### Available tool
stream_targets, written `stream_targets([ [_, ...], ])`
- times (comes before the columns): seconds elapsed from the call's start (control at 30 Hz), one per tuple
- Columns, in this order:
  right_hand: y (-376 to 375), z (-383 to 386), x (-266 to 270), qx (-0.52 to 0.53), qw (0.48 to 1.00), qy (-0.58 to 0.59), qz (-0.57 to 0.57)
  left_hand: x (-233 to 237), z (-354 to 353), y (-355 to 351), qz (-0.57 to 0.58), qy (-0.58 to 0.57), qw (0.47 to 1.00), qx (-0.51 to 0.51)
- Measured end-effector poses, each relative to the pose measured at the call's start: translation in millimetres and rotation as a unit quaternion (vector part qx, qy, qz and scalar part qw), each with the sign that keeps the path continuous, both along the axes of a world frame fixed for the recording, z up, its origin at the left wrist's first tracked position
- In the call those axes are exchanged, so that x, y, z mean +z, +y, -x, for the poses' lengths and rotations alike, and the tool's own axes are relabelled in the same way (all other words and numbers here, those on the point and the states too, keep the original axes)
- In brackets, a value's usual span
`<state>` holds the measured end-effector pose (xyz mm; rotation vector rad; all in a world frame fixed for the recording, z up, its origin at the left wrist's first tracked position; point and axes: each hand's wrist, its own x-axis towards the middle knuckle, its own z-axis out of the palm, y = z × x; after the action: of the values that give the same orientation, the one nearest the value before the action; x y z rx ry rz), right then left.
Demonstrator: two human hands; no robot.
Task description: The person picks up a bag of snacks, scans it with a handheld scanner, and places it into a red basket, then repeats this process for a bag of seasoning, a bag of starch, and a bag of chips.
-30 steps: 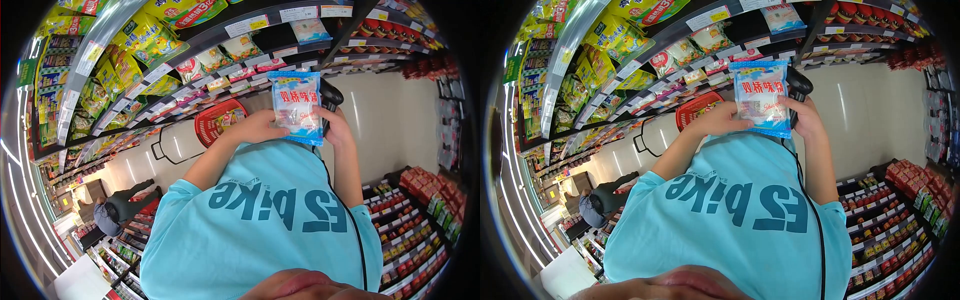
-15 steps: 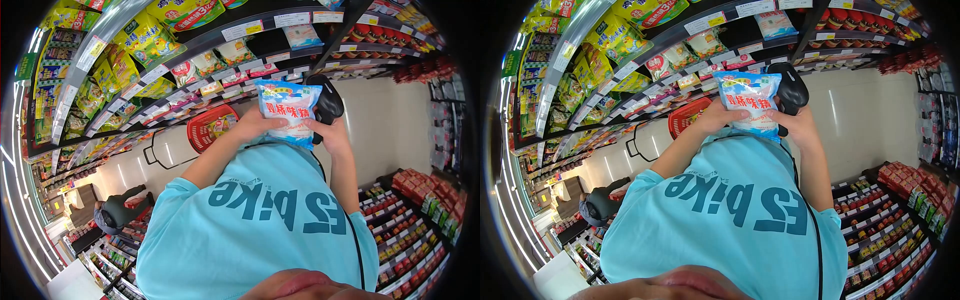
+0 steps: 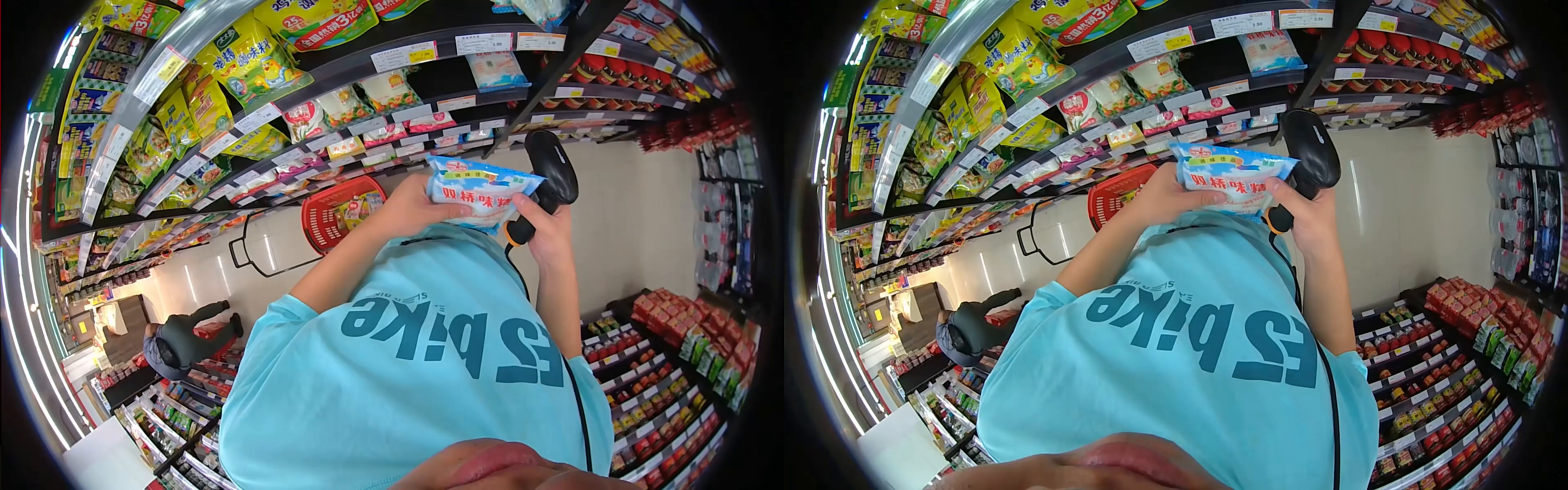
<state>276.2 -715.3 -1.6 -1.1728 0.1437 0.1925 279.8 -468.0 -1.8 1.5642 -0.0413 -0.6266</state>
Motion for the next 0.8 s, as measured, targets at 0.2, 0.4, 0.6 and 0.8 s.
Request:
stream_targets([
  [0.2, 1, -4, 10, -0.014, 1.000, 0.007, 0.001, 0, 3, 1, 0.008, 0.005, 1.000, 0.000],
  [0.4, 3, -7, 9, -0.023, 0.999, 0.021, -0.016, 10, 2, -1, 0.064, 0.053, 0.996, 0.029],
  [0.6, 4, -7, 12, -0.020, 1.000, 0.020, -0.011, 5, 2, -5, 0.102, 0.043, 0.992, 0.057],
  [0.8, 5, -7, 11, -0.030, 0.999, 0.024, -0.005, 6, 1, -5, 0.102, 0.043, 0.992, 0.063],
])
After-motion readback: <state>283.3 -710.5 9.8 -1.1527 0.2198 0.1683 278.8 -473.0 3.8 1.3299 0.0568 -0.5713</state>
